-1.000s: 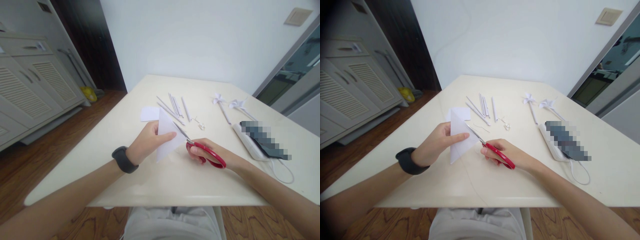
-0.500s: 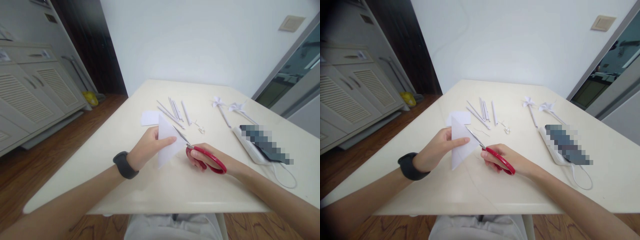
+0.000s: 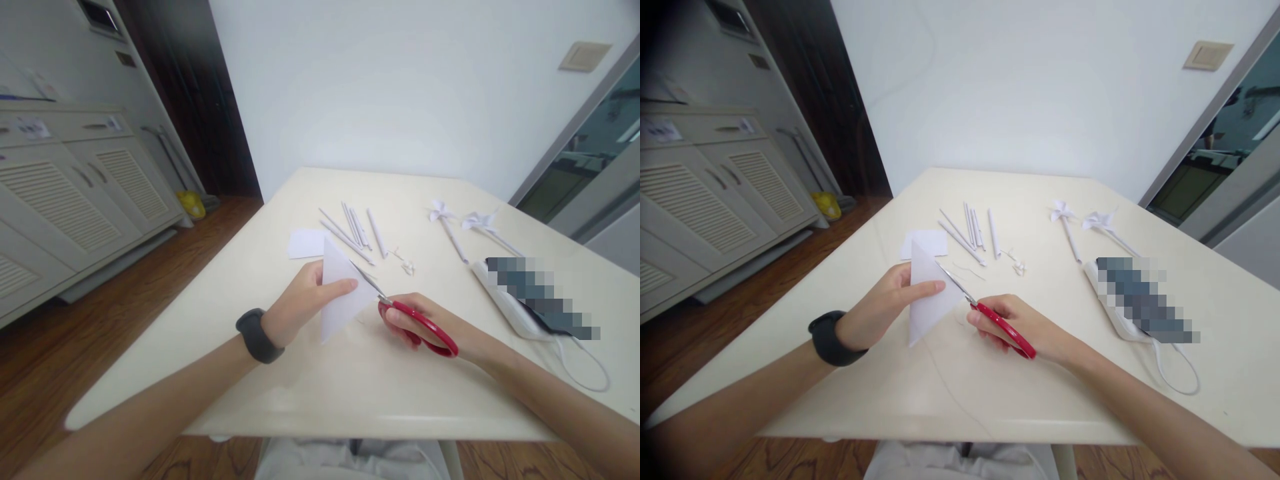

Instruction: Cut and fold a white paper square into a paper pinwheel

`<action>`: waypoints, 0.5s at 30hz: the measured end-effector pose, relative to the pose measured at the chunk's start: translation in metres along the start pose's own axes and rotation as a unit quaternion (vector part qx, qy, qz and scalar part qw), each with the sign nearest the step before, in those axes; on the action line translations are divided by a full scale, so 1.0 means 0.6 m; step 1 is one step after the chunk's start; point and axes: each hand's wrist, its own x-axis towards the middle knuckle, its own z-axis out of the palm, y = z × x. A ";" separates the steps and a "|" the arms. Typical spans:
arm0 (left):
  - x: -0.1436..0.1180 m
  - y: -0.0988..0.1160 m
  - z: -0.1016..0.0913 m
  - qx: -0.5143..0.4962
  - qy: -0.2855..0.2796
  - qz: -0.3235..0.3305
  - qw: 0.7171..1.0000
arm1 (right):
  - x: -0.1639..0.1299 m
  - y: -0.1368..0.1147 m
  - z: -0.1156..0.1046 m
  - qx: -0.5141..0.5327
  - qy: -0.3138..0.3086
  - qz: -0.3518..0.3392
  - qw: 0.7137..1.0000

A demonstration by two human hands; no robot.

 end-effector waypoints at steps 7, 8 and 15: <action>0.000 -0.005 0.000 -0.036 0.001 -0.003 0.999 | -0.002 -0.005 0.001 -0.003 0.004 -0.005 1.000; 0.001 -0.006 -0.001 -0.034 0.003 -0.001 0.999 | -0.002 -0.007 0.002 0.002 0.002 -0.009 1.000; 0.004 -0.008 -0.002 -0.021 0.010 0.007 1.000 | -0.002 -0.004 0.005 0.027 -0.026 -0.039 0.999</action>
